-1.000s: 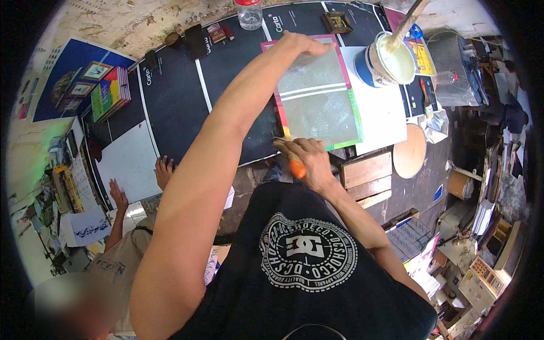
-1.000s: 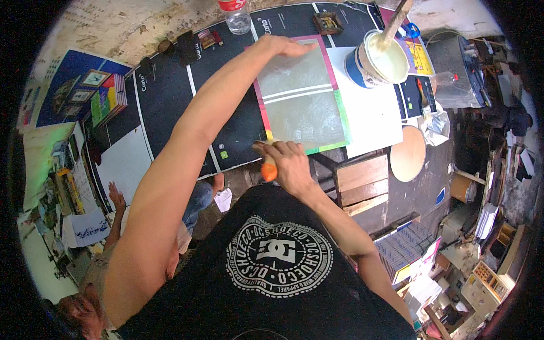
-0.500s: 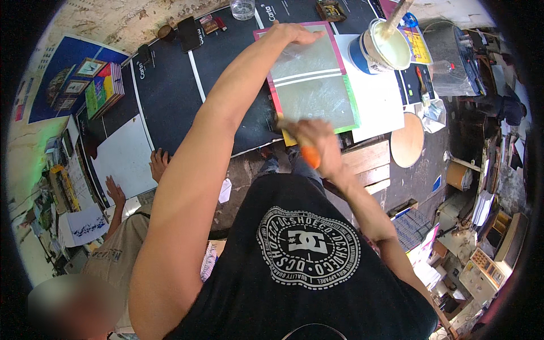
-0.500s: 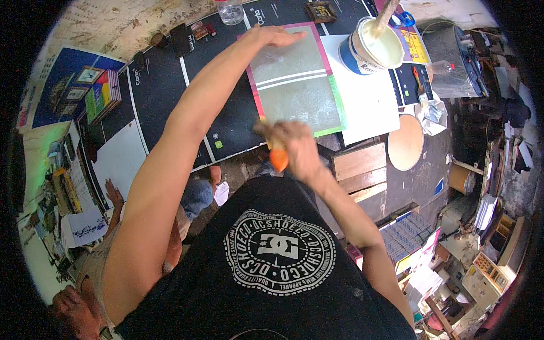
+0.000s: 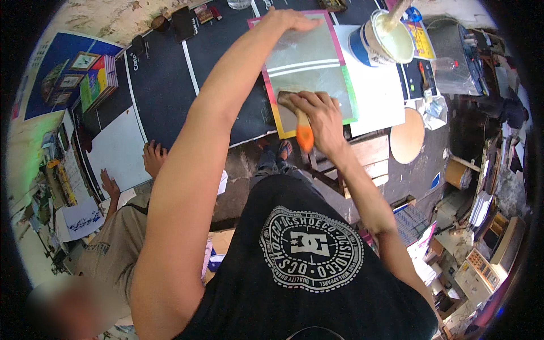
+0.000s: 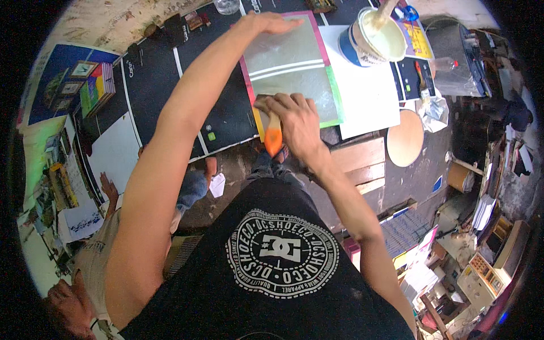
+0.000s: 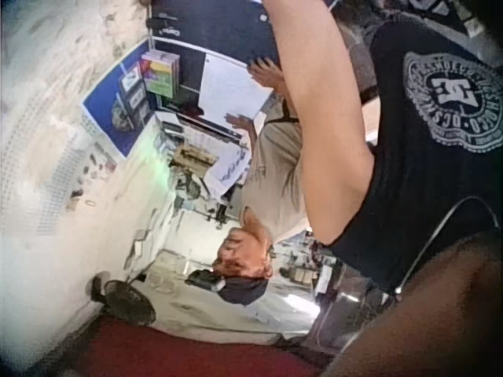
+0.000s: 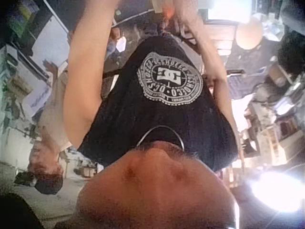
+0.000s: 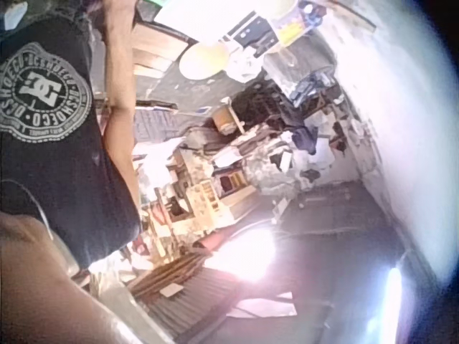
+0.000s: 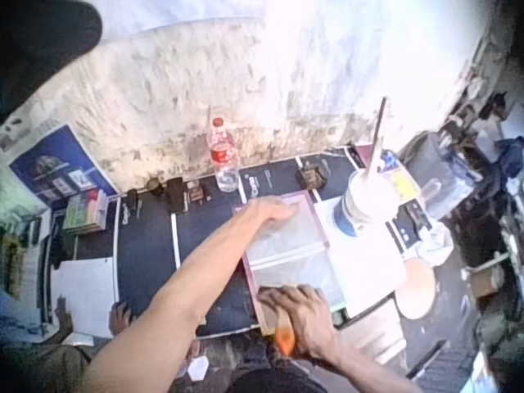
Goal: The person applies a white substance from a bucket onto a mesh screen frame using a brush, spreading it evenly across the surface while a second person assists by holding the frame and moving sheets of paper nearby.
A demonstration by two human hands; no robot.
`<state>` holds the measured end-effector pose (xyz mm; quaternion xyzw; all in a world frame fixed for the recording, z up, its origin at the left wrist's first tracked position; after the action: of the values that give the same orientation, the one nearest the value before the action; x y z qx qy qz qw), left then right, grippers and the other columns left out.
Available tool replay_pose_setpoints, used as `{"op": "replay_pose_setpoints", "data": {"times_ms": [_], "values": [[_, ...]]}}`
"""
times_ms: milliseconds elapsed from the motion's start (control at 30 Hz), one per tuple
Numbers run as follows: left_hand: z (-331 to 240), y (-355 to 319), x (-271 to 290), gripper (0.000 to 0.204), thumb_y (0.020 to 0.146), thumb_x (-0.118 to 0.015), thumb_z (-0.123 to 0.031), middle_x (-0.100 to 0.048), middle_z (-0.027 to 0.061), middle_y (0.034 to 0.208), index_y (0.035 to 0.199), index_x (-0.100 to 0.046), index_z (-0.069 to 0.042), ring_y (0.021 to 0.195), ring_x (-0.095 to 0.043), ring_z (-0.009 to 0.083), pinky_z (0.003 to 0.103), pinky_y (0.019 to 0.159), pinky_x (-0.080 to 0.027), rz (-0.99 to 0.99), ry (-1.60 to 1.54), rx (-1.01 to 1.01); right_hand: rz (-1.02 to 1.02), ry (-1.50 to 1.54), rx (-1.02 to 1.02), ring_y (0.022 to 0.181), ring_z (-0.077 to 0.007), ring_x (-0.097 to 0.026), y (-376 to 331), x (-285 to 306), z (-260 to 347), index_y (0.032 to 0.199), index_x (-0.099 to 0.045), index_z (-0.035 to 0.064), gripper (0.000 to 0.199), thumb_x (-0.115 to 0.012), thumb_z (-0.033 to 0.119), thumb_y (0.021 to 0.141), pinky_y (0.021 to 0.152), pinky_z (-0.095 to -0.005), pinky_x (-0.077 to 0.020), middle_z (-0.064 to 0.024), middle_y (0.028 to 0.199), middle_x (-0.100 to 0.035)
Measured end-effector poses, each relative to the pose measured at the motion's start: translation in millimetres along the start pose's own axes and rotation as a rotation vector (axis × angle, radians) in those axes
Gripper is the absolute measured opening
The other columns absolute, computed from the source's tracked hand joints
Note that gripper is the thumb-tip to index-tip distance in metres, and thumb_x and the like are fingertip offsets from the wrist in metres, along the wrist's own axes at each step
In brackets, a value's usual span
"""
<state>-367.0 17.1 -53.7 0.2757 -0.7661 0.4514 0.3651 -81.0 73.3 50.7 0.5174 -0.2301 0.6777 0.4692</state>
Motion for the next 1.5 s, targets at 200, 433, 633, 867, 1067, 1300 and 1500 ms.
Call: {"op": "replay_pose_setpoints", "data": {"times_ms": [200,433,633,867,1067,1300,1500], "values": [[-9,-1,-15,0.090,0.089,-0.025,-0.079,-0.039,0.0126,0.157,0.149,-0.046,-0.016,0.146,-0.033,0.0333,0.062,0.116,-0.017,-0.025,0.002,-0.019,0.275,-0.041,0.121,0.098,-0.0225,-0.060,-72,-22,22,0.119,-0.068,0.0167,0.036,-0.065,0.018,0.083,0.085,-0.0366,-0.0466,-0.0014,0.107,-0.065],[-13,-19,-10,0.074,0.093,-0.032,-0.067,-0.041,0.0114,0.154,0.145,-0.047,-0.016,0.143,-0.035,0.0332,0.060,0.113,-0.022,-0.193,-0.088,-0.068,0.211,-0.262,0.165,0.098,-0.0220,-0.061,-78,-34,16,0.114,-0.068,0.0124,0.030,-0.062,0.015,0.084,0.085,-0.0372,-0.0460,-0.0041,0.106,-0.065],[103,-149,-79,0.061,0.097,-0.038,-0.056,-0.044,0.0103,0.152,0.142,-0.049,-0.016,0.140,-0.037,0.0331,0.058,0.111,-0.027,-0.905,-0.209,-0.089,0.107,-0.159,0.062,0.103,-0.0263,-0.060,-48,21,1,0.122,-0.070,0.0142,0.041,-0.063,0.018,0.082,0.089,-0.0405,-0.0424,-0.0044,0.121,-0.069],[352,-399,-300,0.046,0.101,-0.046,-0.044,-0.046,0.0091,0.149,0.138,-0.050,-0.017,0.136,-0.039,0.0330,0.056,0.108,-0.032,-0.749,0.137,0.408,0.323,-0.157,0.174,0.102,-0.0206,-0.061,-40,-32,-22,0.123,-0.069,0.0186,0.043,-0.059,0.012,0.082,0.088,-0.0375,-0.0438,-0.0007,0.118,-0.069],[376,-439,-340,0.033,0.103,-0.051,-0.034,-0.051,0.0083,0.144,0.130,-0.053,-0.014,0.129,-0.046,0.0347,0.052,0.101,-0.040,-0.773,0.196,0.455,0.223,-0.058,0.125,0.102,-0.0201,-0.062,-38,28,-29,0.120,-0.070,0.0211,0.040,-0.064,0.020,0.081,0.090,-0.0392,-0.0441,0.0007,0.108,-0.070],[340,-434,-303,0.025,0.102,-0.053,-0.029,-0.057,0.0078,0.136,0.119,-0.056,-0.011,0.124,-0.054,0.0350,0.050,0.095,-0.047,-0.841,0.432,0.384,0.422,-0.153,0.222,0.102,-0.0202,-0.060,-44,-2,-74,0.125,-0.069,0.0252,0.037,-0.053,0.021,0.092,0.087,-0.0374,-0.0443,0.0011,0.120,-0.070],[337,-457,-301,0.025,0.098,-0.059,-0.029,-0.060,0.0092,0.132,0.115,-0.058,-0.011,0.121,-0.057,0.0371,0.054,0.090,-0.050,-0.820,0.408,0.380,0.392,-0.004,0.118,0.104,-0.0185,-0.064,-40,55,-72,0.122,-0.071,0.0307,0.038,-0.060,0.022,0.086,0.086,-0.0379,-0.0445,0.0016,0.121,-0.070]]}}
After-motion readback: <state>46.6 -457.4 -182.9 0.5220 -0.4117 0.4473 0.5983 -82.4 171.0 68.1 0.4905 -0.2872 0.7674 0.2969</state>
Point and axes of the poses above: each hand's wrist, its own y-axis towards the middle knuckle, its own x-axis out of the back of the hand, z = x × y, the point moved 6 cm from there along y, towards the middle knuckle
